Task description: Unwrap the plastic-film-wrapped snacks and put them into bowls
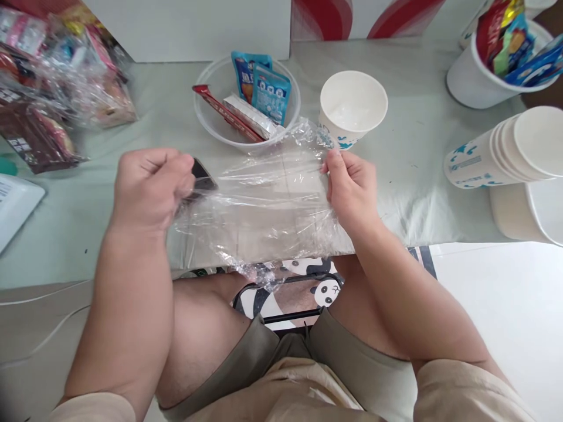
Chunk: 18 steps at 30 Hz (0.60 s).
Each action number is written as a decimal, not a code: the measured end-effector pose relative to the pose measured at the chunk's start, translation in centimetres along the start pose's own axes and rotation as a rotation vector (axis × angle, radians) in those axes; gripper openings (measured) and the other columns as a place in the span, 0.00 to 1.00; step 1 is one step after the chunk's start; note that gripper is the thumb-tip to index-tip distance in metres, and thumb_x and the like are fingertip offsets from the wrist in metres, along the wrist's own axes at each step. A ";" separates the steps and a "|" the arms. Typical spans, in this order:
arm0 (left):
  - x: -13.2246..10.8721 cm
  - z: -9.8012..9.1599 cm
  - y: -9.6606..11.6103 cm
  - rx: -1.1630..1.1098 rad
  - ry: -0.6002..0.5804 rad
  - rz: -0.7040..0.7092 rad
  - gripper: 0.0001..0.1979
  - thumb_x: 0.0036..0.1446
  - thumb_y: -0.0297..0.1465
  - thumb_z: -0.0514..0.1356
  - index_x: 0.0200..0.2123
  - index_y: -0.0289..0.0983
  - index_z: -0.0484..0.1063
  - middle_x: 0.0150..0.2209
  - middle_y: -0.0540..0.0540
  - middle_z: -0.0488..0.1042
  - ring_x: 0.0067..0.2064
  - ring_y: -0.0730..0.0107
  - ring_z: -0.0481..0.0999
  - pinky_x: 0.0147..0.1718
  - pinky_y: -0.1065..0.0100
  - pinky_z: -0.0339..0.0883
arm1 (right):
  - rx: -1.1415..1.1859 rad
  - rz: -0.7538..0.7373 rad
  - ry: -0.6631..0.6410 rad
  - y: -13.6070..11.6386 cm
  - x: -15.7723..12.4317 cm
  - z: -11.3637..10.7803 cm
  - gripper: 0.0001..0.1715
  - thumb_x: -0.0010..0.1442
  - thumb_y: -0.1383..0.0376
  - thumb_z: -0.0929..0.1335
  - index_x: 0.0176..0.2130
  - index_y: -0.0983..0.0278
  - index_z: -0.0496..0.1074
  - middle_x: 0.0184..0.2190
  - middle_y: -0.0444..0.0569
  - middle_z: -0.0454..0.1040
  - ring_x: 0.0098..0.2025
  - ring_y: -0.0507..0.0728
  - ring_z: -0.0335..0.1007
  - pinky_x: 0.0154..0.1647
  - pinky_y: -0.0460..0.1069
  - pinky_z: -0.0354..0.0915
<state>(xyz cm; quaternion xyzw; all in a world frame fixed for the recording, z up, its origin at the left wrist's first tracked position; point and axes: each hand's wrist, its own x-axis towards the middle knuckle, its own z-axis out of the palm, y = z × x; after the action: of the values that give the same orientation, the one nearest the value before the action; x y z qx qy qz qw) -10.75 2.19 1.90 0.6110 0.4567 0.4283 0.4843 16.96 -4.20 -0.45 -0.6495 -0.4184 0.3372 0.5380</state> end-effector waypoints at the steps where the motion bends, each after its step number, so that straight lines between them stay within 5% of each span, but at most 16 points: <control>1: 0.2 0.0 -0.4 0.047 0.129 0.040 0.27 0.59 0.32 0.66 0.16 0.40 0.51 0.17 0.57 0.45 0.19 0.83 0.46 0.19 0.68 0.39 | 0.004 0.003 0.013 0.0 0.1 -0.1 0.33 0.61 0.35 0.71 0.25 0.58 0.67 0.11 0.37 0.55 0.12 0.48 0.45 0.14 0.49 0.44; 3: 0.5 0.0 -0.8 0.038 0.275 0.115 0.25 0.60 0.30 0.63 0.18 0.40 0.51 0.17 0.57 0.45 0.19 0.83 0.45 0.19 0.68 0.39 | 0.017 0.016 0.001 -0.1 0.1 -0.2 0.34 0.59 0.34 0.72 0.25 0.58 0.67 0.11 0.36 0.56 0.12 0.48 0.44 0.14 0.49 0.43; 5: 0.6 0.1 -0.7 -0.027 0.227 0.146 0.20 0.59 0.32 0.64 0.20 0.40 0.57 0.17 0.58 0.51 0.20 0.81 0.52 0.21 0.69 0.46 | 0.016 0.028 -0.104 -0.3 -0.1 -0.3 0.35 0.56 0.32 0.72 0.25 0.58 0.68 0.11 0.37 0.56 0.12 0.48 0.45 0.14 0.48 0.43; 8: 0.3 0.8 0.4 0.059 -0.127 0.018 0.16 0.50 0.42 0.72 0.32 0.38 0.72 0.30 0.51 0.75 0.34 0.74 0.73 0.34 0.69 0.66 | -0.010 0.019 -0.321 -0.6 -0.6 0.0 0.38 0.55 0.29 0.71 0.25 0.59 0.69 0.12 0.38 0.57 0.14 0.48 0.48 0.15 0.48 0.47; 10: -0.1 1.4 1.0 0.163 -0.404 -0.177 0.22 0.45 0.46 0.74 0.36 0.38 0.74 0.36 0.46 0.79 0.38 0.68 0.77 0.37 0.67 0.71 | -0.013 0.011 -0.396 -0.8 -0.8 0.3 0.38 0.56 0.29 0.70 0.26 0.59 0.69 0.13 0.38 0.58 0.15 0.48 0.50 0.16 0.48 0.49; 12: -0.4 2.0 1.3 0.274 -0.553 -0.312 0.17 0.50 0.45 0.70 0.33 0.38 0.74 0.30 0.47 0.78 0.31 0.69 0.76 0.31 0.67 0.68 | 0.009 0.007 -0.411 -0.7 -0.9 0.4 0.35 0.57 0.32 0.71 0.29 0.59 0.70 0.16 0.39 0.59 0.17 0.48 0.52 0.18 0.47 0.51; 15: -0.6 2.2 1.4 0.323 -0.456 -0.278 0.11 0.59 0.38 0.63 0.29 0.38 0.72 0.23 0.51 0.72 0.25 0.73 0.71 0.26 0.70 0.64 | 0.047 -0.009 -0.416 -0.4 -0.9 0.3 0.26 0.53 0.46 0.79 0.41 0.57 0.72 0.28 0.41 0.69 0.25 0.49 0.62 0.24 0.47 0.62; 18: -0.4 1.7 1.5 0.206 -0.278 -0.258 0.10 0.63 0.36 0.60 0.30 0.40 0.67 0.20 0.54 0.67 0.22 0.75 0.66 0.23 0.71 0.60 | -0.005 0.019 -0.499 0.2 -1.0 -0.1 0.39 0.46 0.62 0.79 0.56 0.54 0.68 0.44 0.46 0.76 0.38 0.54 0.75 0.36 0.50 0.73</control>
<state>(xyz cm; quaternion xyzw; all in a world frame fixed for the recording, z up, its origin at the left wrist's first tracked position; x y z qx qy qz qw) -8.97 1.23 3.07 0.6471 0.5011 0.2254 0.5285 16.66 -5.19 -0.65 -0.5512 -0.5330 0.4912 0.4132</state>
